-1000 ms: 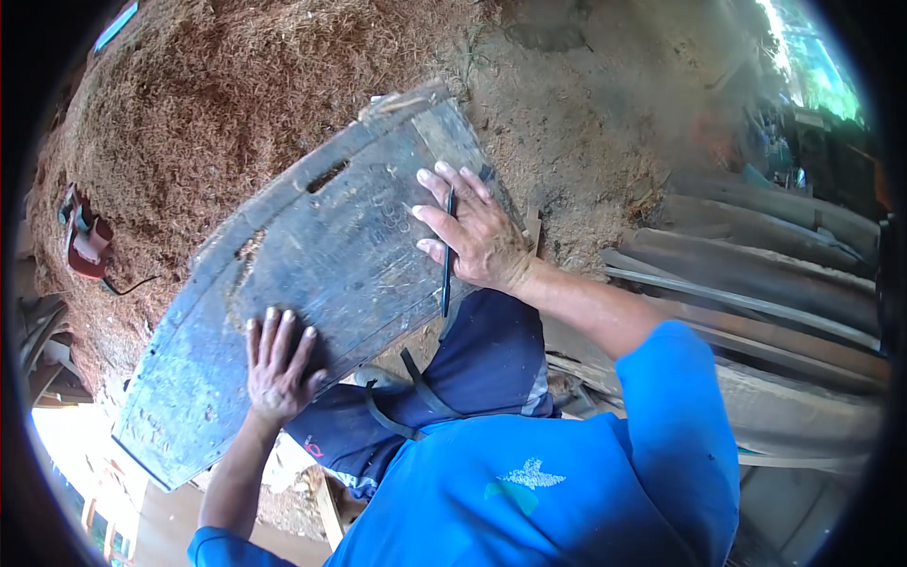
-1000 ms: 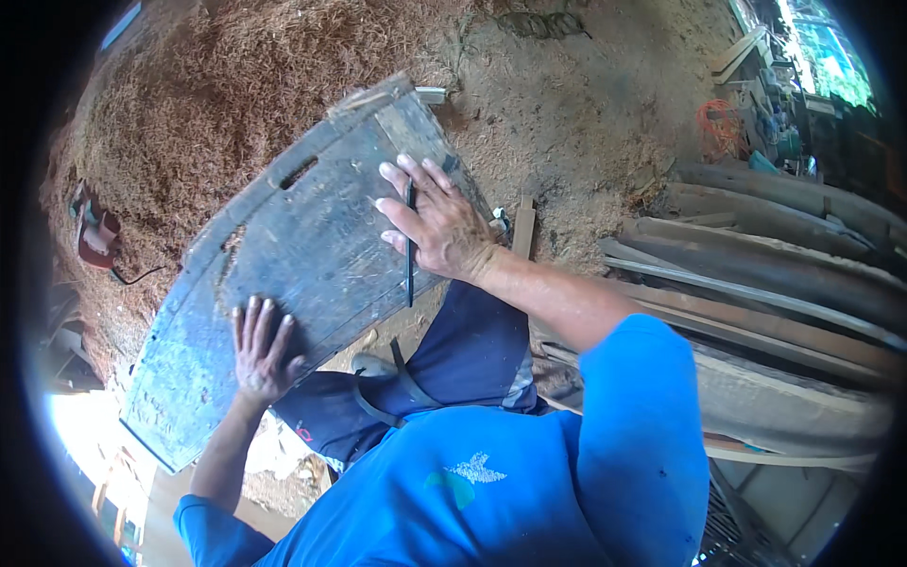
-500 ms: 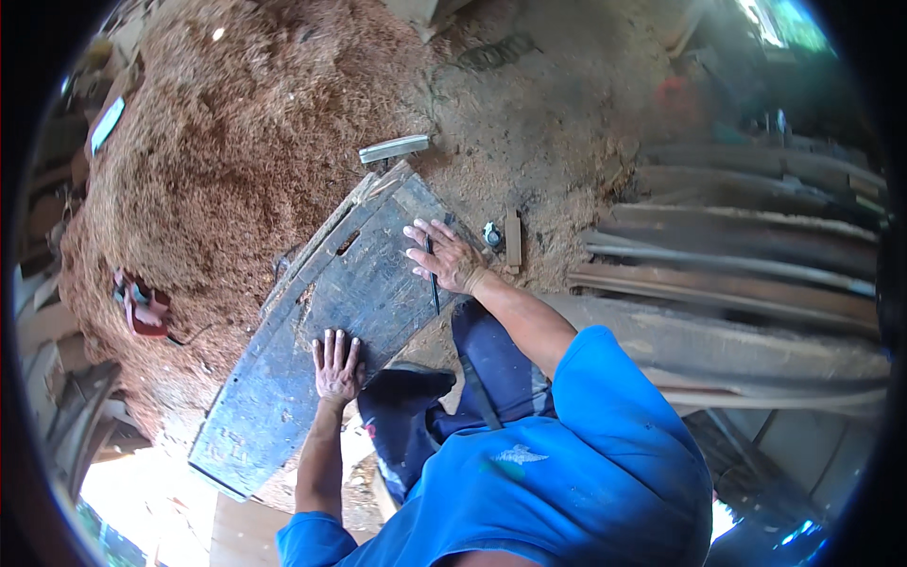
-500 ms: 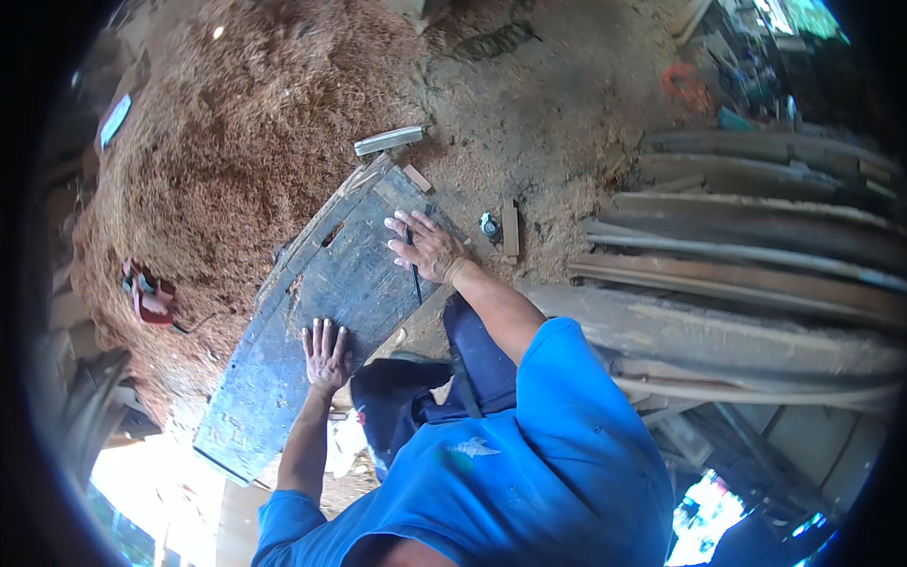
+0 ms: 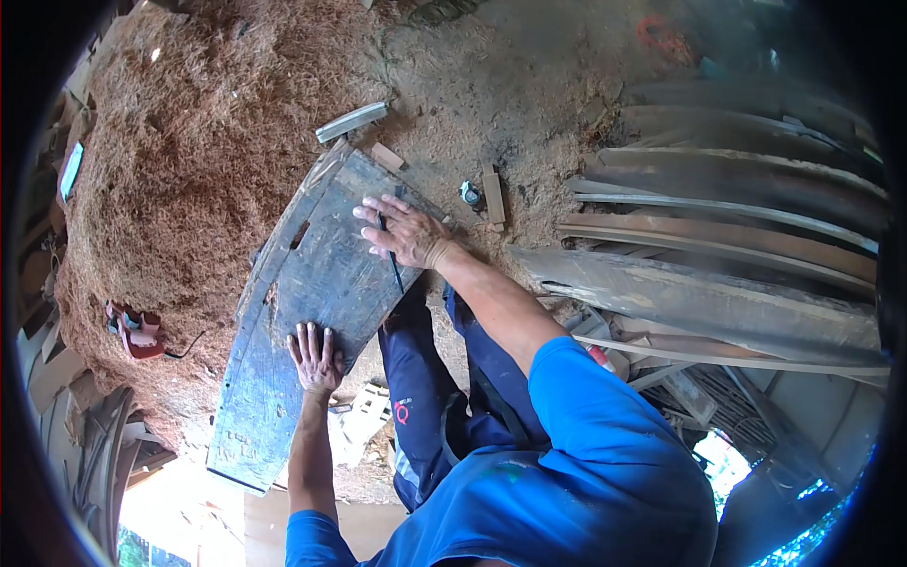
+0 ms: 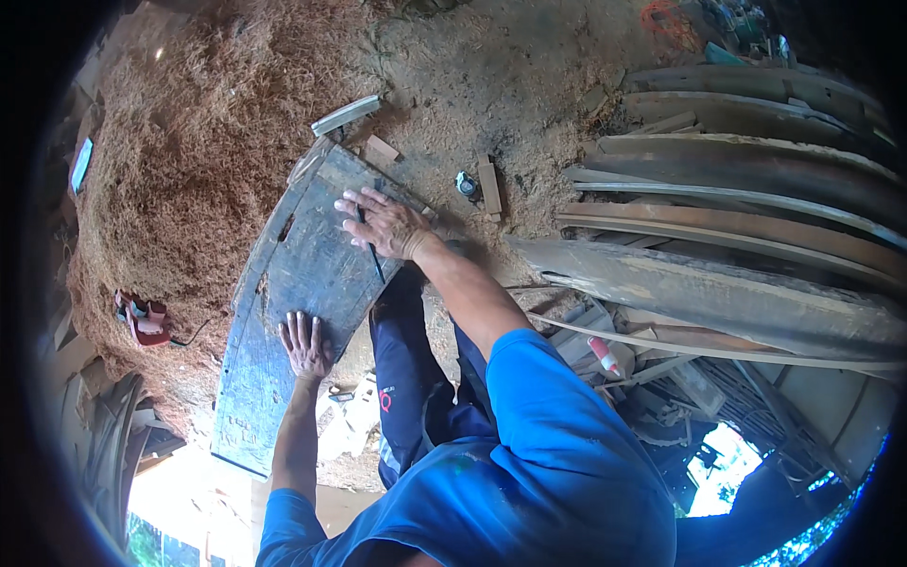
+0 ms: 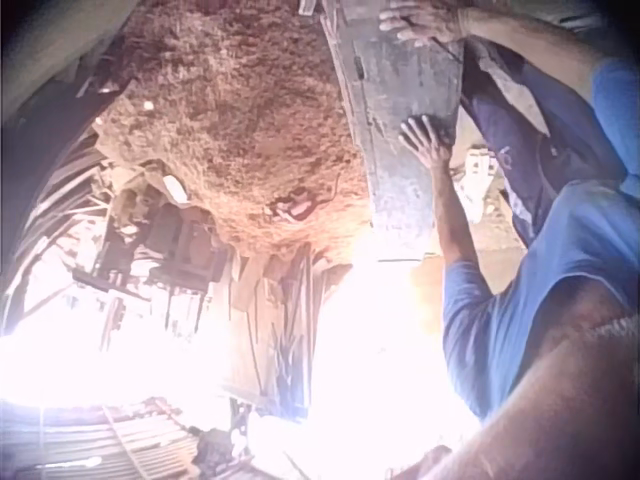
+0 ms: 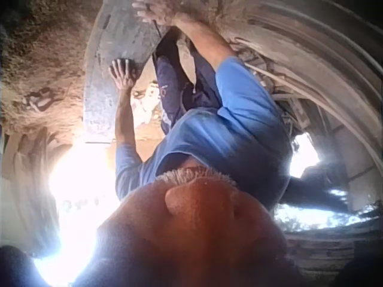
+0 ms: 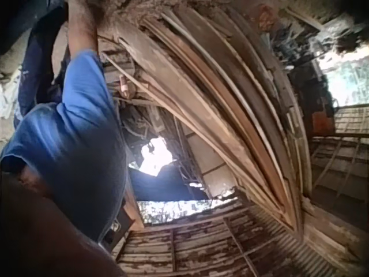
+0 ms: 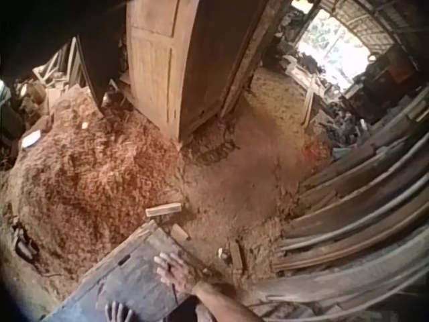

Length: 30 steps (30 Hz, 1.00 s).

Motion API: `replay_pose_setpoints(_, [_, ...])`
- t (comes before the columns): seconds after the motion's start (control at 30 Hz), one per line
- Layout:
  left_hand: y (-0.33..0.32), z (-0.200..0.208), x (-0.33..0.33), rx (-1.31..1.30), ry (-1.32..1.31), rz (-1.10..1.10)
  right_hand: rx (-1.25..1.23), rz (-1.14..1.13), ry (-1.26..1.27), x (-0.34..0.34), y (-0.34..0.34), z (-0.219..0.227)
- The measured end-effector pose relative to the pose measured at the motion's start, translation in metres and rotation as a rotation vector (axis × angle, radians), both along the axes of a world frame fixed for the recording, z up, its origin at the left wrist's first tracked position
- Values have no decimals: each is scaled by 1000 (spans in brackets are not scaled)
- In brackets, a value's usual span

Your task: The person uses a try square and a pen to mark lines on wooden planks, then uses a marking gauge to scribe lines, and finally fits pieces of wood together by hand.

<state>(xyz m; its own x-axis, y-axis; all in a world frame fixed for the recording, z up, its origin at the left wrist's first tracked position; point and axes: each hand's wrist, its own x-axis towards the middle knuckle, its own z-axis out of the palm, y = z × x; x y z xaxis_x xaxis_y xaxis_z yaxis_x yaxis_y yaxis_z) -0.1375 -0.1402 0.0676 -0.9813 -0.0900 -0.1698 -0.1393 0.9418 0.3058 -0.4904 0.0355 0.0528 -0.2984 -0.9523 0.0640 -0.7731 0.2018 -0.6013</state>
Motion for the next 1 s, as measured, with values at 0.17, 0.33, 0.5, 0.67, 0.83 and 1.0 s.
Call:
replay_pose_setpoints(0.17, [-6, 7, 6, -47, -2, 2, -61, 1, -47, 5, -17, 0])
replay_pose_setpoints(0.33, [11, 63, -56, -42, -378, -3, -54, -247, -312, -11, 6, 48])
replay_pose_setpoints(0.5, [44, 96, -75, 348, -474, 519, 85, -572, -612, 19, 104, 153])
replay_pose_setpoints(0.67, [83, 112, -130, 561, -714, 355, 105, -726, -293, -2, 197, 292])
replay_pose_setpoints(0.83, [77, 132, -197, 363, -393, 30, -56, -1008, -496, -66, 211, 439])
replay_pose_setpoints(1.0, [19, 145, -279, 279, -872, 5, -609, -791, -612, -117, 161, 559])
